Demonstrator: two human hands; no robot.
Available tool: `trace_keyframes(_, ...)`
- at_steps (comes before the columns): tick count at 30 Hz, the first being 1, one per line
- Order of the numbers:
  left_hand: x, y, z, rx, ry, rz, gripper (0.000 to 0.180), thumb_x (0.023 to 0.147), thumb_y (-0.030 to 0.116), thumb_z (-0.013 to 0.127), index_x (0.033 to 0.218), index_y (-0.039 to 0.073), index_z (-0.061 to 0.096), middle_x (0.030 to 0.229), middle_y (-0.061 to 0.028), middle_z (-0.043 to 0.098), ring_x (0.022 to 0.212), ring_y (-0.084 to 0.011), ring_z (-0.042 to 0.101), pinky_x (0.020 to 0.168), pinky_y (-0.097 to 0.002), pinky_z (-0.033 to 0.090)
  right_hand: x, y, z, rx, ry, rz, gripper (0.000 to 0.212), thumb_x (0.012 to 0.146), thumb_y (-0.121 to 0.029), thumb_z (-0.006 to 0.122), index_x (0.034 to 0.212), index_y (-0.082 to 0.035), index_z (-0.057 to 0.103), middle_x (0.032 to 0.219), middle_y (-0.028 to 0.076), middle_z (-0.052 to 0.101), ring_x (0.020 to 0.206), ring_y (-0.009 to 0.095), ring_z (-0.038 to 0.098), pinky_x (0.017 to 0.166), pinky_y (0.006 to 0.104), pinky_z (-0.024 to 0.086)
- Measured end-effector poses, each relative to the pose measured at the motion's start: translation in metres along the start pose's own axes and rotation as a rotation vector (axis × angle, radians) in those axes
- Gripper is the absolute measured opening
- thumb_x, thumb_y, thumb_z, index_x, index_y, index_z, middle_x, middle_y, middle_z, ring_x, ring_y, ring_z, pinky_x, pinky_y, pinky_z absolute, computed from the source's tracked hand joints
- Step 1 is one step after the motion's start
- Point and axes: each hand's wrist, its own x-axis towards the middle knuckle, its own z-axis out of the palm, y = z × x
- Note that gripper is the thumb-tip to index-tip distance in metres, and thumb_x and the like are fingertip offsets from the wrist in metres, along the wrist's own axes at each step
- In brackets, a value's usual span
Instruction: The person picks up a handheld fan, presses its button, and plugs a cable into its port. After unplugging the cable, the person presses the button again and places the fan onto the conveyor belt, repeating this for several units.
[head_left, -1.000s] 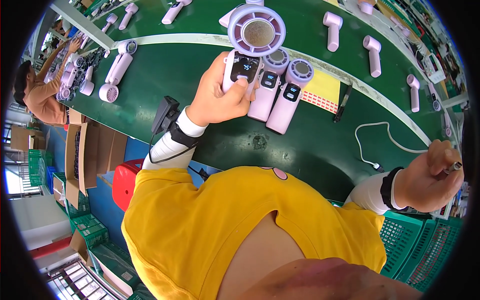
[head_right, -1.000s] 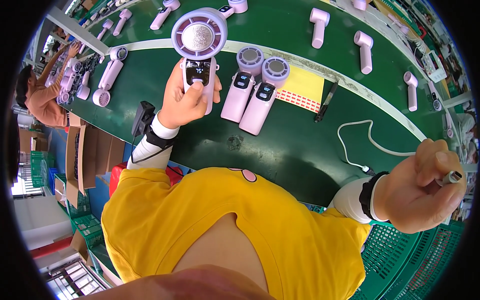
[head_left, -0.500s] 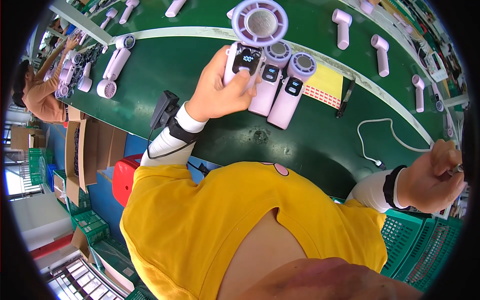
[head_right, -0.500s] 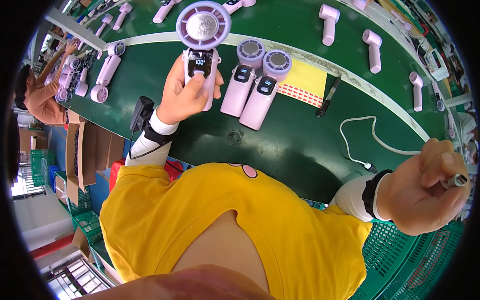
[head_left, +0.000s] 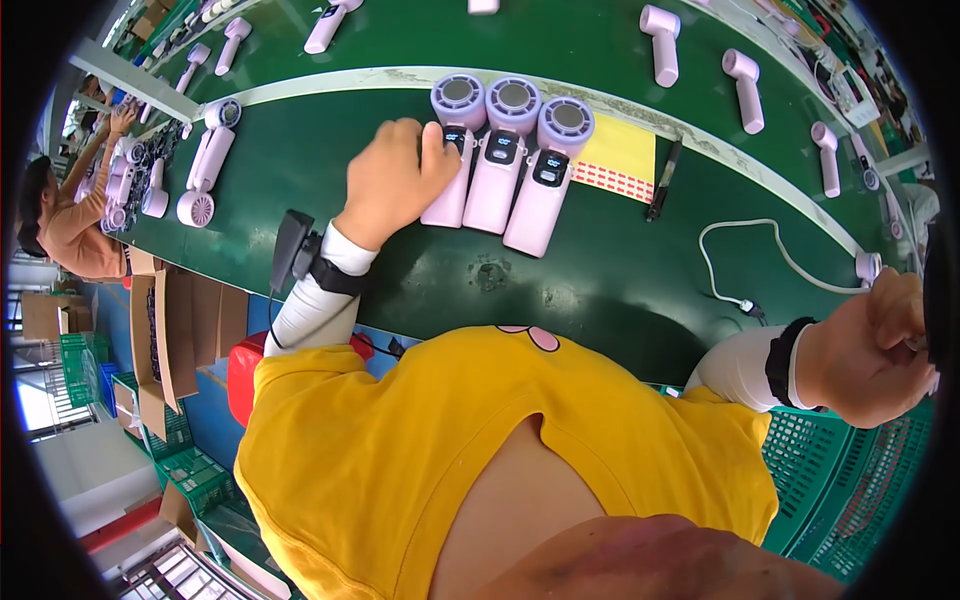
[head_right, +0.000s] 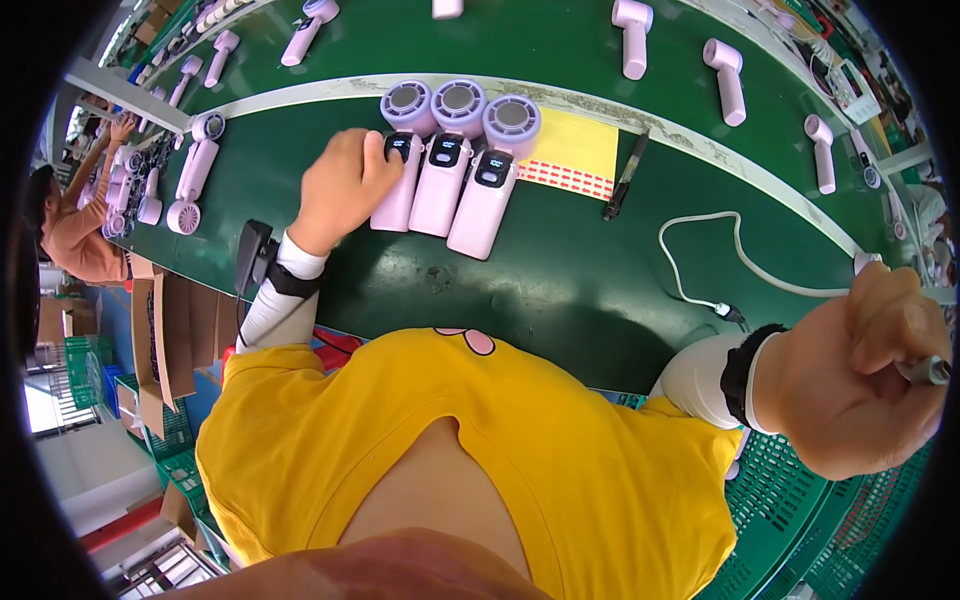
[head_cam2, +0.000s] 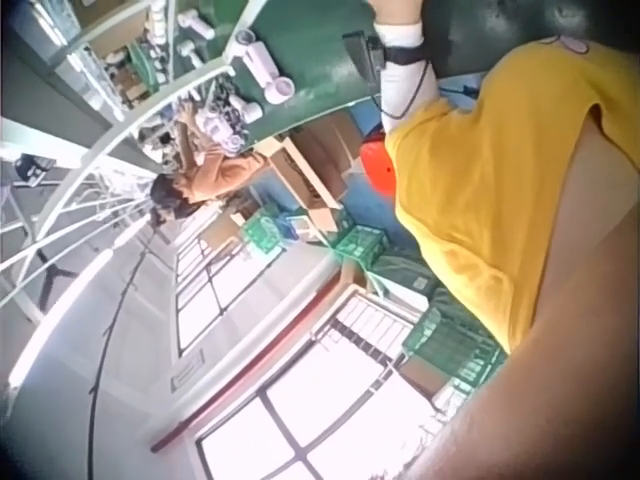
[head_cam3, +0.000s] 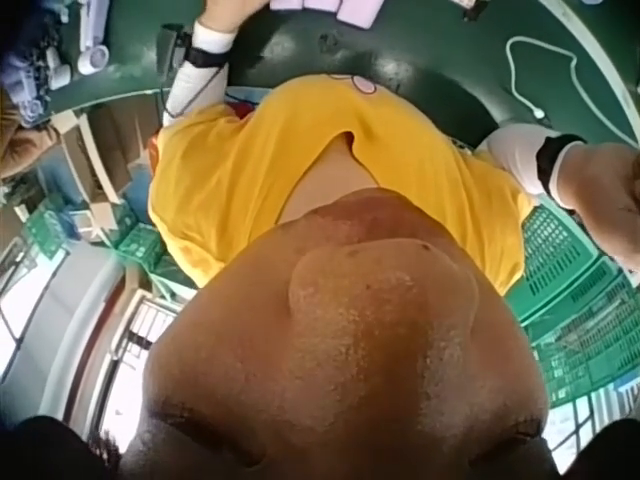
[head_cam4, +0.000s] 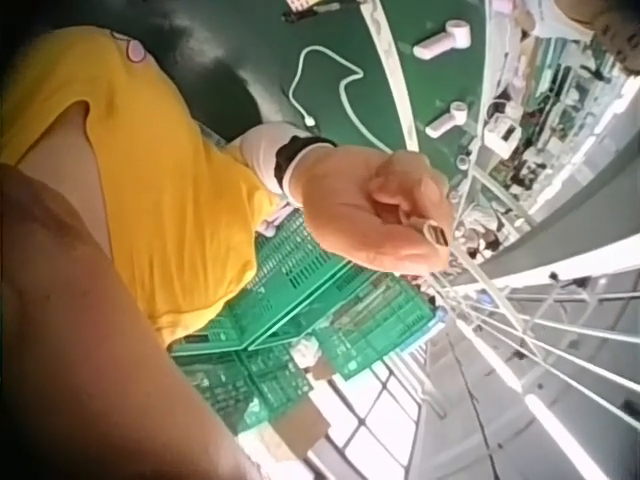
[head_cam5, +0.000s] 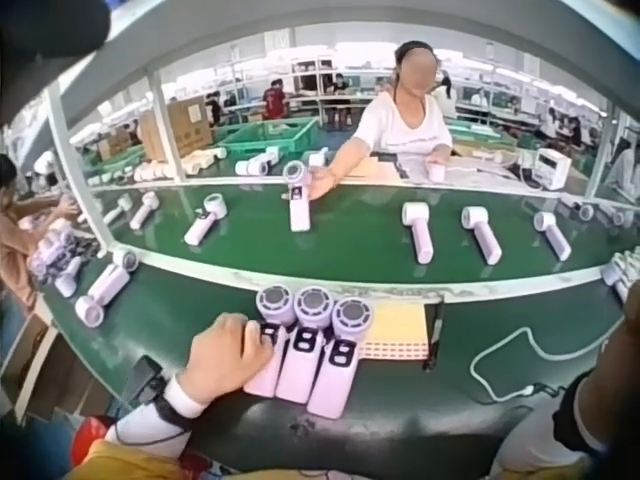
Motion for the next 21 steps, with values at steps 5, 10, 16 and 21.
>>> trace_keyframes(5, -0.011, 0.033, 0.016, 0.078, 0.321, 0.242, 0.023, 0.074, 0.026, 0.057, 0.072, 0.003, 0.052, 0.068, -0.0135, 0.051, 0.063, -0.0285, 0.052, 0.052, -0.0358, 0.043, 0.001, -0.007, 0.016, -0.387, 0.306, 0.033, 0.033, 0.09, -0.024, 0.042, 0.066, -0.004, 0.034, 0.056, 0.003, 0.038, 0.036, 0.006, 0.024, 0.032, 0.0189, 0.017)
trace_keyframes(10, -0.014, 0.048, 0.017, 0.113, 0.293, 0.353, 0.025, 0.072, 0.026, 0.059, 0.074, 0.002, 0.051, 0.068, -0.0124, 0.049, 0.062, -0.0268, 0.053, 0.048, -0.0342, 0.043, 0.007, 0.0, 0.0, 0.027, -0.078, -0.207, 0.034, 0.092, -0.025, 0.039, 0.066, -0.003, 0.034, 0.055, 0.0, 0.029, 0.036, 0.006, 0.023, 0.033, 0.0177, 0.017)
trace_keyframes(16, -0.024, 0.093, 0.035, 0.138, 0.159, 0.439, 0.035, 0.071, 0.029, 0.061, 0.08, -0.002, 0.05, 0.071, -0.0119, 0.048, 0.061, -0.0242, 0.054, 0.046, -0.0315, 0.043, 0.001, -0.013, 0.012, -1.023, 0.189, -0.127, 0.036, 0.092, -0.025, 0.035, 0.065, -0.002, 0.037, 0.055, 0.0, 0.03, 0.035, 0.006, 0.023, 0.032, 0.0187, 0.017)
trace_keyframes(21, -0.026, 0.093, 0.049, 0.251, 0.124, 0.333, 0.042, 0.071, 0.034, 0.062, 0.082, -0.004, 0.048, 0.073, -0.0117, 0.048, 0.06, -0.0231, 0.054, 0.049, -0.0309, 0.044, 0.002, 0.002, -0.022, -0.148, -0.228, -0.065, 0.036, 0.09, -0.026, 0.033, 0.08, 0.004, 0.05, 0.055, 0.002, 0.035, 0.044, 0.008, 0.025, 0.042, 0.0229, 0.019)
